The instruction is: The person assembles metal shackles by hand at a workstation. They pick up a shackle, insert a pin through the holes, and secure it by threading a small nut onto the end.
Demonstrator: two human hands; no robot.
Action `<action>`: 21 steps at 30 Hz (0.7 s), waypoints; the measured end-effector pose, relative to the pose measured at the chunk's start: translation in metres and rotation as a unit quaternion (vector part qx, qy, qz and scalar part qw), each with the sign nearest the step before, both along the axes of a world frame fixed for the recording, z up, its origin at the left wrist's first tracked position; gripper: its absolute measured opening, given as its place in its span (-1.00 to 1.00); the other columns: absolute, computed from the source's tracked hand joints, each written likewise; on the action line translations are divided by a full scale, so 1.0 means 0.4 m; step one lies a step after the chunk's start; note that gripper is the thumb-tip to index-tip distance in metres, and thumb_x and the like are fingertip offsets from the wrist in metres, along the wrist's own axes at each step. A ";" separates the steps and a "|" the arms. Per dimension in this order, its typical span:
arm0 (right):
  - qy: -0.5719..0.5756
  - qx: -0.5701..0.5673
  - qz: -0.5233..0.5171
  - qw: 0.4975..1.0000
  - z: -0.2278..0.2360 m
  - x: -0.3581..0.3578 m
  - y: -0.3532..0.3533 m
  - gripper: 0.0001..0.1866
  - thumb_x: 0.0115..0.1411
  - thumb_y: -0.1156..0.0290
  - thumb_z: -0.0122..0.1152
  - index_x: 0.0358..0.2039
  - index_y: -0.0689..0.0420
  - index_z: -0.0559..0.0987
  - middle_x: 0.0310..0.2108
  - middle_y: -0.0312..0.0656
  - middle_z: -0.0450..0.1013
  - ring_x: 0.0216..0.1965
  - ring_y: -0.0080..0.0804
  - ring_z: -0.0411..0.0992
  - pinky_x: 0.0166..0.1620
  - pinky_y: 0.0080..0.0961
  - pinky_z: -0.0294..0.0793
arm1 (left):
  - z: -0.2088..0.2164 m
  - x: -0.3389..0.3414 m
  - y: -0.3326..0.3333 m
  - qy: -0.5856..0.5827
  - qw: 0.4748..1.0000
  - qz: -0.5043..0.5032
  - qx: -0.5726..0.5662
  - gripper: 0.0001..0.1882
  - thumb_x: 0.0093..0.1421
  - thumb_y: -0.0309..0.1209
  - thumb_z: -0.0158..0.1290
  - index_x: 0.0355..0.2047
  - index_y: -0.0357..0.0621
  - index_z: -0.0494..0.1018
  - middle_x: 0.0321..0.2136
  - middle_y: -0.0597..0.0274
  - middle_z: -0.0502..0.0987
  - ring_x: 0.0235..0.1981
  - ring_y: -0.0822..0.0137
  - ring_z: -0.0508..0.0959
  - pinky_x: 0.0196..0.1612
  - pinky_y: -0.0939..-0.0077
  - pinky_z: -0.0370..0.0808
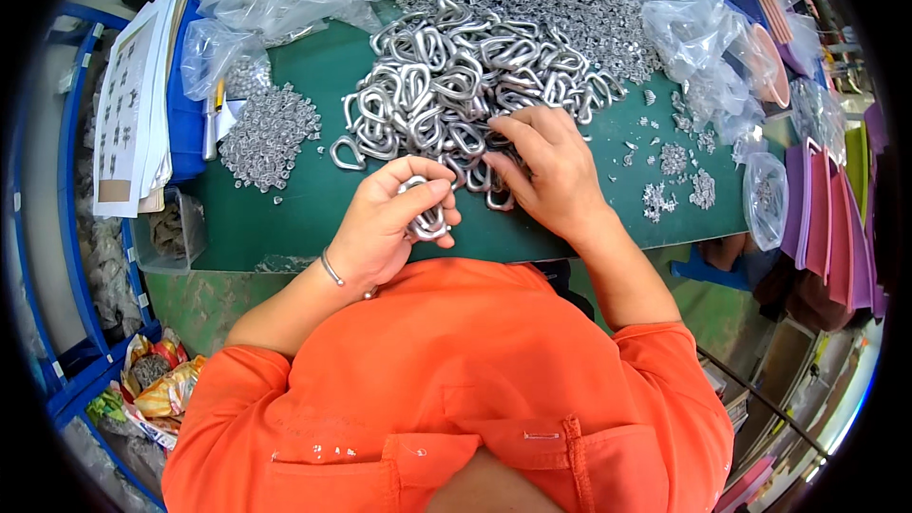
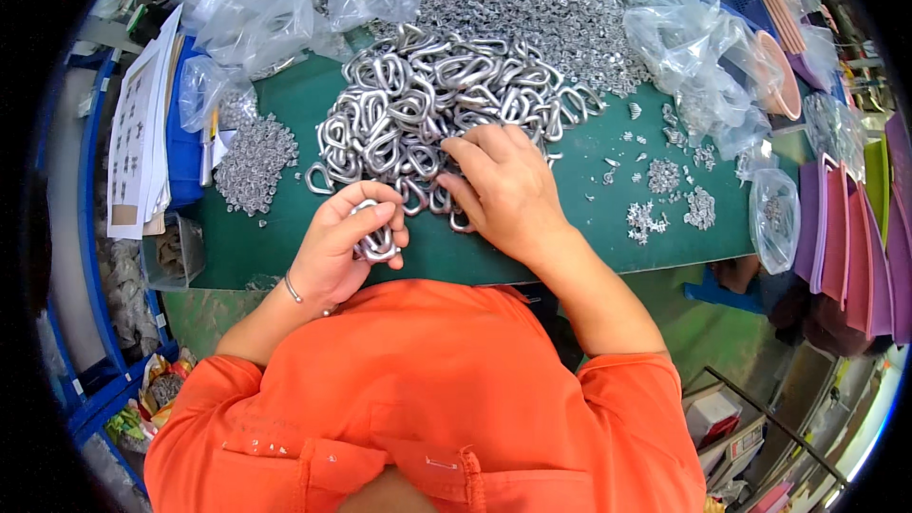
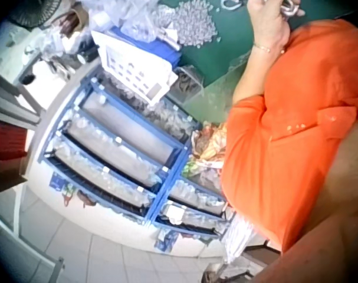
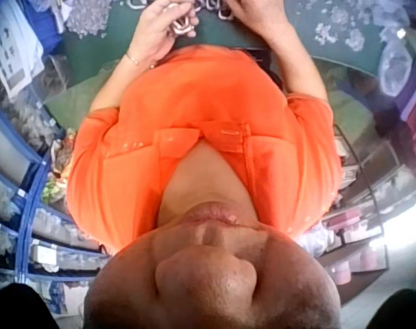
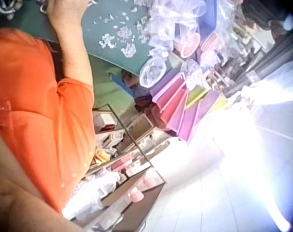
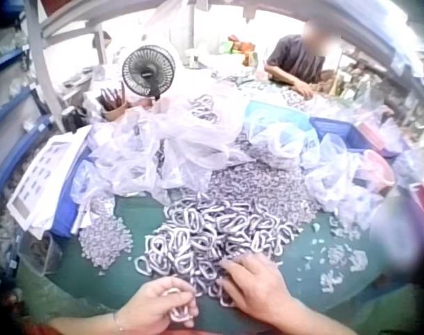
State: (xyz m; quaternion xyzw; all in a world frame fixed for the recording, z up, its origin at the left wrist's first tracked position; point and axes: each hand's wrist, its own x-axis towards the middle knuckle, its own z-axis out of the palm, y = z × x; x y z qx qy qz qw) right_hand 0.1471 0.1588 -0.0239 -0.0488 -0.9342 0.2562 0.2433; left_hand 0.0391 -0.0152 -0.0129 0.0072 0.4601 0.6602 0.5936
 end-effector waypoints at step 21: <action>0.099 -0.584 -0.030 0.805 0.030 0.054 -0.019 -0.85 0.08 0.69 0.05 -0.29 0.35 0.46 -0.28 -0.13 0.42 -0.26 -0.45 0.44 -0.17 -0.57 0.45 | 0.245 -0.456 0.454 -0.009 0.954 0.010 0.301 -0.53 0.17 -0.31 -0.17 0.05 -0.29 0.11 0.00 -0.07 0.28 0.02 -0.03 0.29 0.10 0.02 0.15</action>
